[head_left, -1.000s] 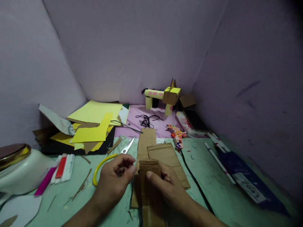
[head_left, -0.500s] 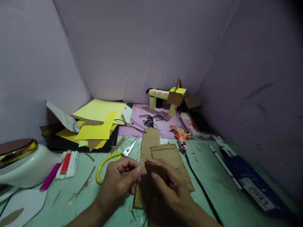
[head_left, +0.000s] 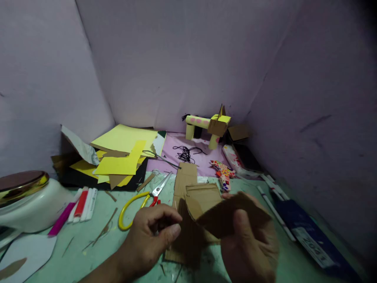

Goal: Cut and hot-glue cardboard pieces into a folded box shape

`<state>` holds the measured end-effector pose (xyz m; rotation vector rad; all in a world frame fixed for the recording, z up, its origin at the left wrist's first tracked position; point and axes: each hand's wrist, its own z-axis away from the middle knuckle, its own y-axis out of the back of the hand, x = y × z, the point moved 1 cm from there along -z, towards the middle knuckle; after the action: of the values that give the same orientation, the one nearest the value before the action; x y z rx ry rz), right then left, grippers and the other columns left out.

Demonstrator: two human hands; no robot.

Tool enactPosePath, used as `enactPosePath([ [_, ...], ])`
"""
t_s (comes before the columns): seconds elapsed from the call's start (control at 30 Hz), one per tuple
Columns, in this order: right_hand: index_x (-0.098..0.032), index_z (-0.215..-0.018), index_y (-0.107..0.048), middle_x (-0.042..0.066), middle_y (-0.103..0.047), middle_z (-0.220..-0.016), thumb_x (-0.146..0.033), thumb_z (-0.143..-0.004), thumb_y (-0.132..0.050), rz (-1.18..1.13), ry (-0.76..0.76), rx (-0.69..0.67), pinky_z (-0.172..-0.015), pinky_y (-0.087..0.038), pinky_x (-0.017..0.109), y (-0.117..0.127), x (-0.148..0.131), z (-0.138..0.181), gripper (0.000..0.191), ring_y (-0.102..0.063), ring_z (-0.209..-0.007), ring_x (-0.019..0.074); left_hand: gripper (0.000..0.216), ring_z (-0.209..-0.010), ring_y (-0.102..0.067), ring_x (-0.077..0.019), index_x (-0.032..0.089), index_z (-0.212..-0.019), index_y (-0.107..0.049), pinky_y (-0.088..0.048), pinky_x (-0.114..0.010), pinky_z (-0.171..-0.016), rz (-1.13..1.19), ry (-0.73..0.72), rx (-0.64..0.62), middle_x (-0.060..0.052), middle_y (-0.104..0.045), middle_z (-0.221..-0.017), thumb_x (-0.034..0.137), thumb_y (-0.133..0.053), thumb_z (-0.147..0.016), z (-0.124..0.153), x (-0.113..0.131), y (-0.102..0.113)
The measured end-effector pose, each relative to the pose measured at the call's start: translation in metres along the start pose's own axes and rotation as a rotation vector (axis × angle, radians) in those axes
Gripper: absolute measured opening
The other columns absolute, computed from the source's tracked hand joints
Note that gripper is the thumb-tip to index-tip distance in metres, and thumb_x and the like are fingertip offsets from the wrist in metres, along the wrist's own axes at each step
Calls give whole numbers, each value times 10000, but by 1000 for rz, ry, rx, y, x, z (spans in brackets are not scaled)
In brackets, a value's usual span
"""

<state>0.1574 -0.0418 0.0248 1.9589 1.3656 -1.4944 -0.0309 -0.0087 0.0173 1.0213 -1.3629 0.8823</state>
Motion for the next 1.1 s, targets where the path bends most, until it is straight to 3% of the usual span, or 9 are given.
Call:
enactPosePath([
  [0.17,-291,-867,-656,-57,-679,-826,-261,-715,-744,-272,-82,106,-730,-504,224,-21,-2,-8,178,-626,-784,106,633,-392,-456,-67,226,-1313,-352,-373,-178,-359,38,167,125,80,-517,-642,353,-627,-757,-8,-16,-7],
  [0.23,-266,-855,-630,-53,-679,-814,-248,-692,-756,-364,-230,103,-716,-519,218,-23,-7,-14,207,-635,-771,103,554,-402,-477,-63,204,-1232,-411,-368,-173,-357,25,162,194,51,-572,-697,364,-633,-751,-12,-18,-4],
  [0.37,-220,-825,-579,-19,-692,-788,-271,-595,-805,-439,-646,83,-521,-517,175,-31,2,-6,327,-652,-669,121,301,-377,-453,-65,136,-706,-555,-325,-159,-337,123,245,158,10,-558,-496,409,-677,-673,-17,-14,3],
  [0.47,-220,-788,-544,-33,-682,-755,-309,-550,-834,-398,-846,59,-482,-540,205,-38,19,11,386,-657,-654,142,275,-369,-449,-71,146,-644,-556,-335,-158,-332,393,292,107,35,-518,-434,335,-740,-567,-18,-7,3],
  [0.63,-211,-661,-489,-78,-619,-610,-349,-487,-865,-321,-824,51,-498,-569,238,-40,34,17,436,-611,-580,115,321,-357,-450,-65,142,-667,-570,-332,-147,-307,552,338,229,26,-566,-469,265,-804,-484,-25,-4,5],
  [0.83,-157,-661,-642,-23,-622,-569,-388,-440,-858,-181,-780,-93,-506,-551,251,-35,36,10,386,-566,-518,109,271,-386,-501,-63,147,-631,-554,-419,-134,-370,466,366,421,39,-563,-435,232,-781,-509,-37,-11,17],
  [1.0,-162,-599,-627,-30,-604,-507,-322,-493,-806,-123,-751,-77,-468,-511,246,-36,38,5,262,-558,-456,112,342,-245,-392,-76,153,-521,-528,-281,-162,-240,175,470,256,4,-531,-359,410,-686,-682,-29,-8,18],
  [1.03,-164,-592,-623,-32,-601,-497,-305,-506,-792,-103,-737,-73,-457,-490,231,-36,39,4,236,-555,-448,109,355,-240,-386,-77,156,-506,-526,-269,-162,-240,13,410,227,7,-516,-344,412,-658,-714,-26,-6,16],
  [1.1,-163,-571,-626,-30,-600,-478,-268,-506,-774,-57,-703,-72,-434,-443,207,-36,38,3,192,-537,-429,100,265,-341,-502,-97,160,-551,-579,-381,-169,-322,-326,85,215,-2,-579,-424,329,-634,-747,-20,3,11],
])
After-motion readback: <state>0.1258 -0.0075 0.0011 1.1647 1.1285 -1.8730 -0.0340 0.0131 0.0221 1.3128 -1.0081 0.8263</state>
